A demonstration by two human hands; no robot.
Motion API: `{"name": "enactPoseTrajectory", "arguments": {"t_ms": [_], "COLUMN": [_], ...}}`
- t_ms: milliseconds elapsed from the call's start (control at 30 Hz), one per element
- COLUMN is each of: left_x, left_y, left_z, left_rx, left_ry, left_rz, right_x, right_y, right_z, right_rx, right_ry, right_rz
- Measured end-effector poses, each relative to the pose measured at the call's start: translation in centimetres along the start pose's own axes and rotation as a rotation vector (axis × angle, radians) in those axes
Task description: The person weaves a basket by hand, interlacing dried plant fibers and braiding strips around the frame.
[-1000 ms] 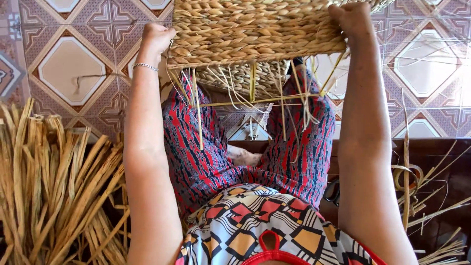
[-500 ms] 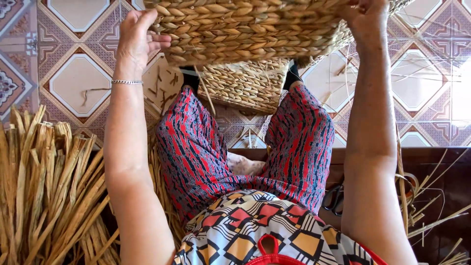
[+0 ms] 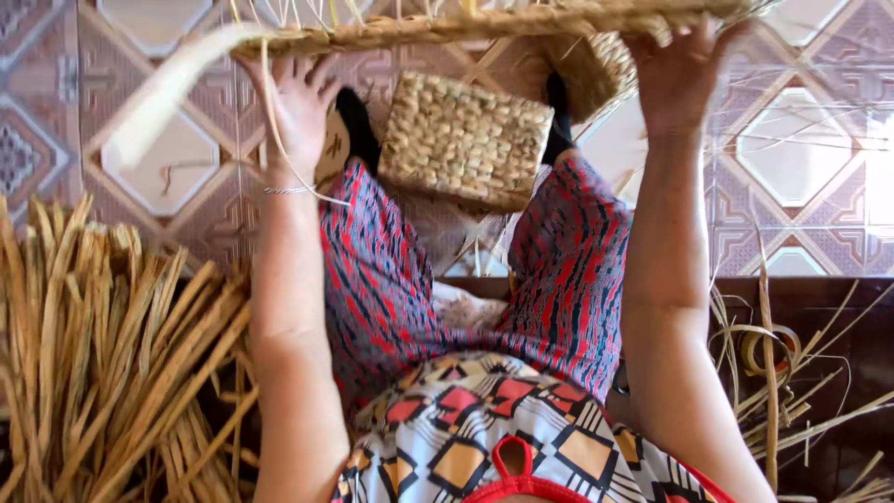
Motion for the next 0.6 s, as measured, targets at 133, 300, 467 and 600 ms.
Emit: {"name": "enactPoseTrajectory", "arguments": {"t_ms": [133, 300, 467, 600], "left_x": [-3.8, -8.0, -12.5, -12.6], "left_y": [3.3, 7.9, 9.7, 11.6], "left_z": [-0.4, 0.1, -0.7, 2.7], "left_rx": [-0.324, -0.662, -0.173, 0.119], "left_ry": [0.0, -0.057, -0.235, -0.346], "left_rz": [-0.225, -0.378, -0.114, 0.079], "right_x": [-2.9, -6.9, -11.9, -14.6], "right_y": [1.4, -8.8, -11.5, -12.8], "right_z": [-7.0, 6.8, 7.5, 10.1], "right_rx": [0.933, 0.31, 0.286, 0.252], "right_ry": [-0.318, -0.06, -0.277, -0.379], "right_rz": [-0.1, -0.057, -0.25, -0.354]}}
Point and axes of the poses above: each hand's wrist, its own x-axis towards the middle knuckle, its own z-axis out of the back of the hand, y = z × x, the point moved 1 cm from there along x, towards the middle knuckle
